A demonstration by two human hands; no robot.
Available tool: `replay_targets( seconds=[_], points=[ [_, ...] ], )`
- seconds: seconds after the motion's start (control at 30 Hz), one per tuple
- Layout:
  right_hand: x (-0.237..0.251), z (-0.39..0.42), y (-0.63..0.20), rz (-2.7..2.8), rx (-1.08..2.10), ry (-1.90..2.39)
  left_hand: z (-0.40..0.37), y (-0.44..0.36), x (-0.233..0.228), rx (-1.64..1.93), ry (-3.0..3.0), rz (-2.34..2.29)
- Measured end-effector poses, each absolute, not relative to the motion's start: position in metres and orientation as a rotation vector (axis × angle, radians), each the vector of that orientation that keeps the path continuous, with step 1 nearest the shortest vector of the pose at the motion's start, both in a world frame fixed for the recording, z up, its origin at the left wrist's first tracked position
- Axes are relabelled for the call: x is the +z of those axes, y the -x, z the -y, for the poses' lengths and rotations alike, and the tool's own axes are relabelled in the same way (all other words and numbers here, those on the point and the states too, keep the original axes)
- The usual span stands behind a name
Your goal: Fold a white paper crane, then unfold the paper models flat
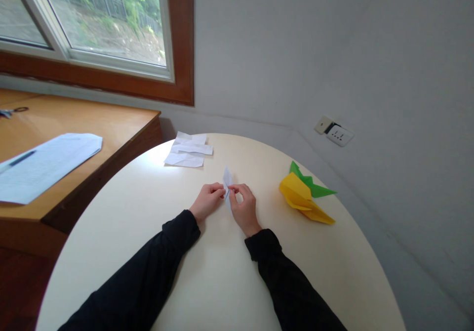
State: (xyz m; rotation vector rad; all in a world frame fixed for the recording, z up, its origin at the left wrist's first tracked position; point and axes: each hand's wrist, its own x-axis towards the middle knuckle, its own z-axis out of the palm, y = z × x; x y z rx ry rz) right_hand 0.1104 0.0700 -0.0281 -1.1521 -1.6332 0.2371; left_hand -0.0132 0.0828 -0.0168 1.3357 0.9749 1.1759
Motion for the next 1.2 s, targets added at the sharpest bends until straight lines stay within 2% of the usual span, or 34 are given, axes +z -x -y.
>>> replay_targets(
  seconds=[0.57, 1.2],
  points=[
    [-0.0308, -0.0726, -0.1106, 1.64, 0.209, 1.143, -0.0856, 0.0137, -0.02, 1.16, -1.334, -0.983],
    [-0.0299, -0.0724, -0.1101, 1.629, 0.364, 1.148, -0.0855, 0.0149, -0.0196, 1.161, -1.36, -0.972]
  ],
)
